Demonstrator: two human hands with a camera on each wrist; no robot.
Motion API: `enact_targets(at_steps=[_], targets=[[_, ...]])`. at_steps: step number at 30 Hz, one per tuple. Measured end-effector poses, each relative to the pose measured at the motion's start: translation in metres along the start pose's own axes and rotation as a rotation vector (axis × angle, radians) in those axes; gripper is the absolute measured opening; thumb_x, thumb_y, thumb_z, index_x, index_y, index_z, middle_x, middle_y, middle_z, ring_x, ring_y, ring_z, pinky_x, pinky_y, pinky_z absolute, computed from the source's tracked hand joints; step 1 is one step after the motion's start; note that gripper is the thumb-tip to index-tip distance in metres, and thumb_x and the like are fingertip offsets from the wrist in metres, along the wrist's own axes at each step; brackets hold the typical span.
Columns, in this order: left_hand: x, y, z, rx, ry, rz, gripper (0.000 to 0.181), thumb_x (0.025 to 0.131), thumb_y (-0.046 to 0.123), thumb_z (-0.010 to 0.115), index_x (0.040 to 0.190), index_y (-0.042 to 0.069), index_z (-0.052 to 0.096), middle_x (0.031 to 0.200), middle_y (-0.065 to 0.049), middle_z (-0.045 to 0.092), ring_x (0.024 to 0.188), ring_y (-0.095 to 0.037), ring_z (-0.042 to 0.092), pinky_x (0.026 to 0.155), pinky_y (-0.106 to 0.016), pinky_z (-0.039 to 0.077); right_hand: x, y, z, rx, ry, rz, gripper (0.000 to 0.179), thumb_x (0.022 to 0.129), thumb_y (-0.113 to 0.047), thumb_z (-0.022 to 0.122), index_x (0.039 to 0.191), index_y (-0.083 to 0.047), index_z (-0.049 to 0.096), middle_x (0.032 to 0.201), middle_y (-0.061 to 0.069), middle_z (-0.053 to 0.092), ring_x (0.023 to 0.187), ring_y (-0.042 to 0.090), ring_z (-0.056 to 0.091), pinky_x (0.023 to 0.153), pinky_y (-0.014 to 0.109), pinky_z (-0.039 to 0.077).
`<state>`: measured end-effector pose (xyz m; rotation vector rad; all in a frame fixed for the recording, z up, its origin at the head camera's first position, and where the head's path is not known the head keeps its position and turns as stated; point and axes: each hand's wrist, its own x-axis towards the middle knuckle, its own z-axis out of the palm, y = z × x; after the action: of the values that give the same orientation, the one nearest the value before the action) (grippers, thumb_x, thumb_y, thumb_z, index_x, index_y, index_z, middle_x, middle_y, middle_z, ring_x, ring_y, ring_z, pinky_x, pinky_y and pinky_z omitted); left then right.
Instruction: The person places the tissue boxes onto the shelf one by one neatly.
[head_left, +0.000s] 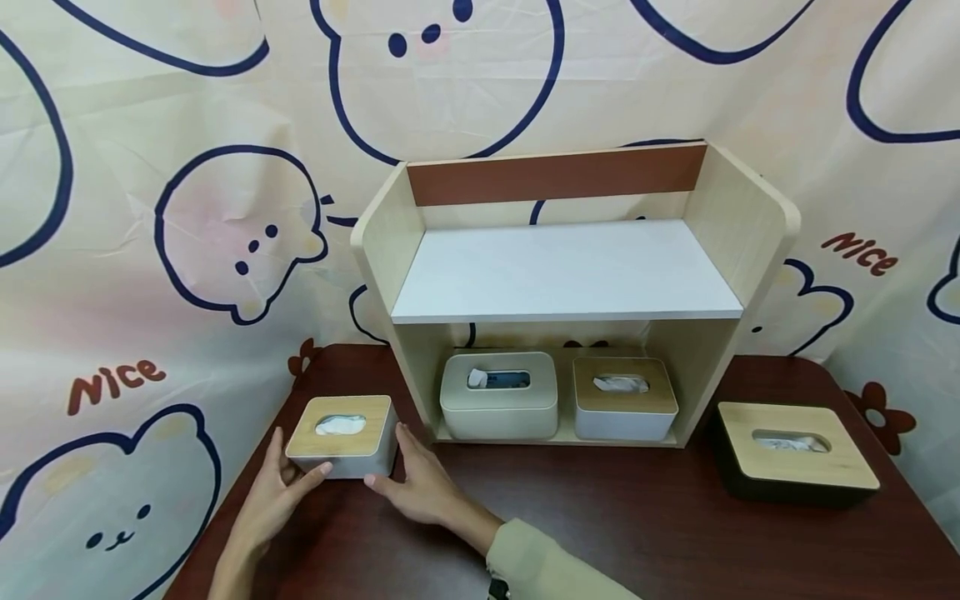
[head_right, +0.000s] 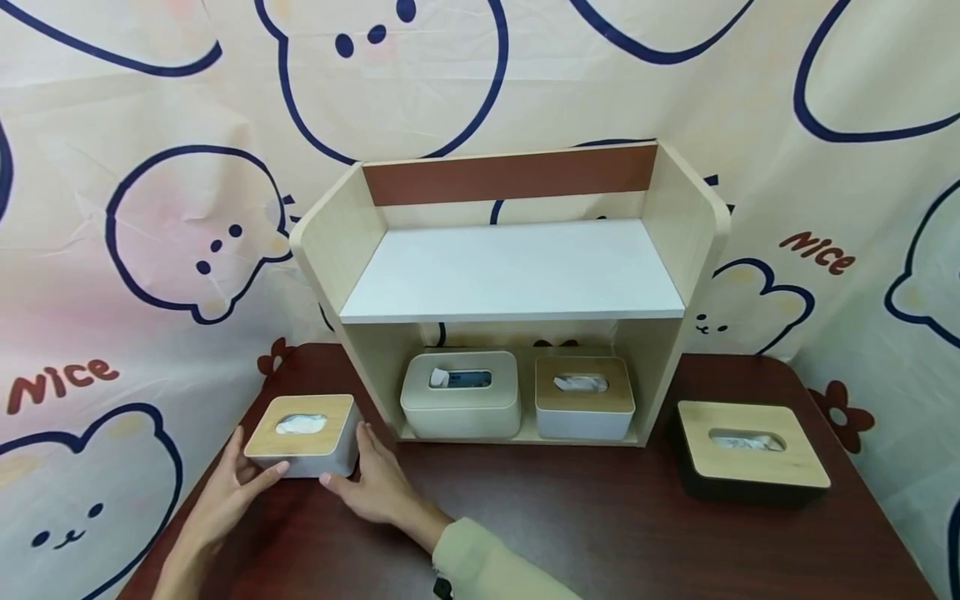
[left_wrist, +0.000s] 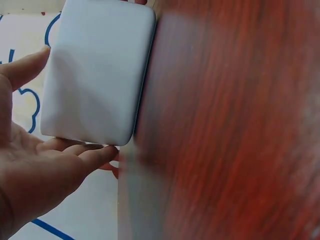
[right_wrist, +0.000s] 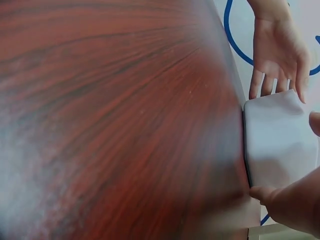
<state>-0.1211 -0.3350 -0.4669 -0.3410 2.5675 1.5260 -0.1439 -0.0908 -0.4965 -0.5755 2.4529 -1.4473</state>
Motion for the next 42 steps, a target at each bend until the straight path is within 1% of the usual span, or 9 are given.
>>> enact_targets(at_steps=[3, 9, 13, 16, 20, 26, 33, 37, 42], targets=[[-0.002, -0.002, 0.002, -0.012, 0.011, -0.008, 0.123, 0.104, 0.025, 0.073, 0.163, 0.012, -0.034, 0.173, -0.040, 0.012, 0.160, -0.056, 0.023, 0.127, -0.067, 0.027, -0.001, -0.002, 0.001, 0.004, -0.034, -0.008, 0.090, 0.103, -0.047, 0.068, 0.171, -0.005, 0.026, 0.177, 0.018, 0.027, 0.163, 0.031, 0.031, 0.131, 0.047, 0.034], [-0.010, -0.004, 0.005, 0.018, 0.048, -0.002, 0.108, 0.105, 0.016, 0.070, 0.170, 0.004, -0.016, 0.173, -0.037, 0.018, 0.158, -0.053, 0.029, 0.124, -0.059, 0.034, -0.005, -0.004, 0.002, 0.012, -0.050, -0.053, 0.084, 0.106, -0.041, 0.067, 0.169, -0.001, 0.028, 0.176, 0.021, 0.029, 0.162, 0.031, 0.033, 0.131, 0.044, 0.035], [-0.017, -0.005, 0.007, 0.058, 0.081, -0.003, 0.097, 0.105, 0.011, 0.068, 0.172, 0.002, -0.002, 0.172, -0.034, 0.027, 0.155, -0.048, 0.039, 0.113, -0.033, 0.050, -0.009, -0.005, 0.002, 0.003, -0.038, -0.084, 0.083, 0.106, -0.039, 0.068, 0.167, 0.002, 0.030, 0.174, 0.024, 0.030, 0.161, 0.034, 0.035, 0.130, 0.044, 0.036], [-0.022, -0.004, 0.010, 0.069, 0.101, -0.014, 0.090, 0.105, 0.006, 0.067, 0.172, 0.002, 0.007, 0.170, -0.034, 0.033, 0.152, -0.047, 0.045, 0.105, -0.024, 0.055, -0.013, -0.003, 0.003, -0.010, -0.024, -0.099, 0.083, 0.106, -0.038, 0.069, 0.166, 0.004, 0.031, 0.173, 0.025, 0.031, 0.160, 0.034, 0.036, 0.130, 0.044, 0.037], [-0.030, 0.000, 0.015, 0.063, 0.120, -0.027, 0.086, 0.104, 0.003, 0.067, 0.172, 0.001, 0.015, 0.167, -0.035, 0.036, 0.149, -0.049, 0.048, 0.108, -0.039, 0.057, -0.020, -0.002, 0.001, -0.004, -0.010, -0.100, 0.084, 0.106, -0.038, 0.070, 0.167, 0.003, 0.029, 0.173, 0.024, 0.031, 0.160, 0.033, 0.036, 0.130, 0.044, 0.037], [-0.046, 0.006, 0.022, 0.073, 0.174, -0.005, 0.083, 0.102, 0.001, 0.071, 0.170, 0.002, 0.024, 0.165, -0.032, 0.041, 0.145, -0.047, 0.053, 0.101, -0.034, 0.061, -0.034, -0.005, -0.007, 0.024, 0.017, -0.117, 0.085, 0.106, -0.038, 0.069, 0.167, 0.003, 0.028, 0.174, 0.024, 0.030, 0.160, 0.034, 0.036, 0.129, 0.047, 0.038], [-0.071, 0.019, 0.036, 0.102, 0.319, 0.014, 0.079, 0.096, -0.002, 0.077, 0.165, 0.000, 0.037, 0.164, -0.029, 0.043, 0.141, -0.050, 0.054, 0.100, -0.049, 0.056, -0.052, -0.015, -0.016, 0.049, 0.081, -0.136, 0.081, 0.106, -0.035, 0.070, 0.167, 0.000, 0.031, 0.172, 0.021, 0.034, 0.159, 0.031, 0.038, 0.128, 0.046, 0.038], [-0.084, 0.029, 0.045, 0.067, 0.379, 0.000, 0.079, 0.094, -0.003, 0.078, 0.163, 0.001, 0.039, 0.164, -0.027, 0.044, 0.141, -0.051, 0.053, 0.097, -0.049, 0.054, -0.061, -0.021, -0.021, 0.051, 0.170, -0.160, 0.074, 0.107, -0.032, 0.068, 0.165, 0.002, 0.037, 0.168, 0.022, 0.041, 0.155, 0.032, 0.044, 0.124, 0.048, 0.043], [-0.097, 0.039, 0.055, 0.072, 0.413, 0.019, 0.079, 0.094, 0.001, 0.081, 0.162, 0.001, 0.042, 0.163, -0.026, 0.046, 0.141, -0.049, 0.054, 0.095, -0.049, 0.053, -0.071, -0.024, -0.027, -0.004, 0.305, -0.218, 0.065, 0.106, -0.027, 0.068, 0.159, 0.004, 0.047, 0.159, 0.024, 0.053, 0.147, 0.032, 0.054, 0.116, 0.046, 0.052]])
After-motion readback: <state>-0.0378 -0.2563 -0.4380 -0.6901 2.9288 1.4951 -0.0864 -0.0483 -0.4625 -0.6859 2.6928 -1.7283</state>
